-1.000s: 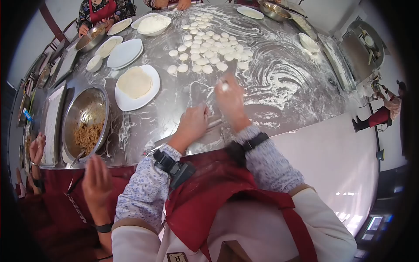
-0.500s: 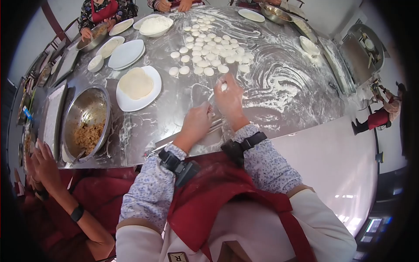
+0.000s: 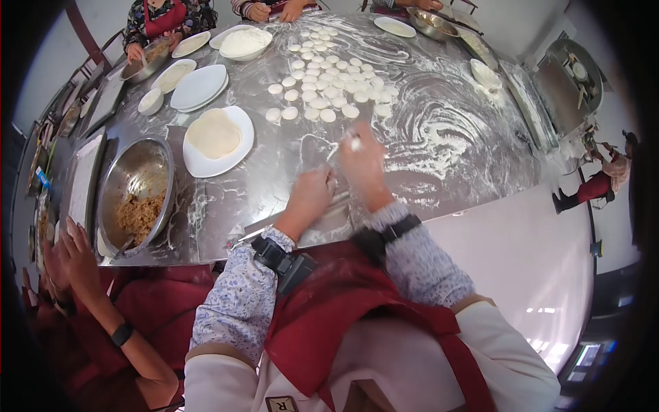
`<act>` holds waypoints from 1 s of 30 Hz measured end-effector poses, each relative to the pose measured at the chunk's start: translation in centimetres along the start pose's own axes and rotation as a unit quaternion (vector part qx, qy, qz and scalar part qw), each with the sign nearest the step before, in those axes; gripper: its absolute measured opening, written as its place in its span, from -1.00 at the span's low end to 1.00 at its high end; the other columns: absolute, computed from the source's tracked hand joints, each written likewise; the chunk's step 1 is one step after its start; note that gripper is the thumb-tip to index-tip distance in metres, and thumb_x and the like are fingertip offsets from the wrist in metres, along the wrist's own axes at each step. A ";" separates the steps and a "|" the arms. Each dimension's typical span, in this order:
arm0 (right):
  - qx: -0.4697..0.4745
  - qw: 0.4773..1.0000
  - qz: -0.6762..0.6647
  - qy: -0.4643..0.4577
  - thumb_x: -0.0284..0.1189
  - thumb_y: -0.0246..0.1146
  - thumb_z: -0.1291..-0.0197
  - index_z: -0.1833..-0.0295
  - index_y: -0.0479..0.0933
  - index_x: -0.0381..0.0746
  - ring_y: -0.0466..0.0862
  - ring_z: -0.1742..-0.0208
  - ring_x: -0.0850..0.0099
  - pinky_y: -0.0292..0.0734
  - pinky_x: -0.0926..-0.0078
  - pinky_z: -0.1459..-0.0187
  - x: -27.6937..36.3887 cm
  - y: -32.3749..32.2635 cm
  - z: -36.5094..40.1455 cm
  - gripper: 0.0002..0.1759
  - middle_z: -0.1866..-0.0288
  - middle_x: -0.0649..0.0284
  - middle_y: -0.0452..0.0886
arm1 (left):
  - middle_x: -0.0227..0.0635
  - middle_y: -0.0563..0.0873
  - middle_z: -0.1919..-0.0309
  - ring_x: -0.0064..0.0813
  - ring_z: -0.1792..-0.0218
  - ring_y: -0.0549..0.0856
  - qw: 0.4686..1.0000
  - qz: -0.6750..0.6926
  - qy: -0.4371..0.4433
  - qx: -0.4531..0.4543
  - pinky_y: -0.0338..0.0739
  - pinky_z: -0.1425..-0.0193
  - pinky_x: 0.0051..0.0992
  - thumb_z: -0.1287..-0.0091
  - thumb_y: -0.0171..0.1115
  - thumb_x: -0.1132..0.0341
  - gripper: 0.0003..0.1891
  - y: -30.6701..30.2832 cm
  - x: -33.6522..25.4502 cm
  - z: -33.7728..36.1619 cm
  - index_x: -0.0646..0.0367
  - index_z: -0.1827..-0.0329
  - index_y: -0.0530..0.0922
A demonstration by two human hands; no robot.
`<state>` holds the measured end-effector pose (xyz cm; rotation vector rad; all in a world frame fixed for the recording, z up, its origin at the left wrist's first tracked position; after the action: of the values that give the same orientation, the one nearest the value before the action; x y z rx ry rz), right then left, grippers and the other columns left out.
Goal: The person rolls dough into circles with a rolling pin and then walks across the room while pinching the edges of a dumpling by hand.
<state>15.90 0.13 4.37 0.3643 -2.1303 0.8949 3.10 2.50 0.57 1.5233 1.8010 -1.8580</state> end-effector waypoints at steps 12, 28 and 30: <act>-0.001 1.000 -0.021 -0.017 -0.48 0.17 -0.14 0.25 0.43 -0.19 0.61 0.45 0.08 0.49 0.16 0.37 -0.4 0.7 -0.5 -0.92 0.46 0.03 0.57 | 0.00 0.66 0.38 0.00 0.27 0.66 0.999 -0.010 -0.001 0.048 0.52 0.15 -0.16 -0.16 0.10 0.42 -0.84 0.5 0.0 0.2 0.27 0.24 0.54; -0.017 0.999 -0.017 -0.026 -0.44 0.17 -0.14 0.24 0.40 -0.17 0.59 0.43 -0.01 0.47 0.11 0.35 -1.6 -2.3 2.9 -0.89 0.47 0.02 0.55 | 0.00 0.66 0.36 0.01 0.26 0.65 0.996 -0.018 0.013 0.092 0.51 0.12 -0.20 -0.17 0.11 0.40 -0.84 0.0 0.3 0.2 0.25 0.25 0.56; -0.038 0.998 -0.033 -0.047 -0.45 0.17 -0.14 0.24 0.40 -0.17 0.59 0.44 0.01 0.48 0.14 0.36 -1.4 -4.0 4.9 -0.90 0.47 0.03 0.55 | 0.00 0.66 0.36 -0.01 0.27 0.65 0.996 -0.020 0.004 0.088 0.51 0.11 -0.20 -0.18 0.10 0.41 -0.84 -0.6 0.7 0.8 0.26 0.24 0.55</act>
<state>16.16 -6.17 3.09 0.4422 -2.2178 0.7706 1.91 2.40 0.24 1.5629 1.7244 -2.0818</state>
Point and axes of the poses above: each hand's wrist, its own z-axis away from the middle knuckle, its own y-axis out of the palm, x = y × z, the point moved 3 cm from there along -z, towards the middle knuckle
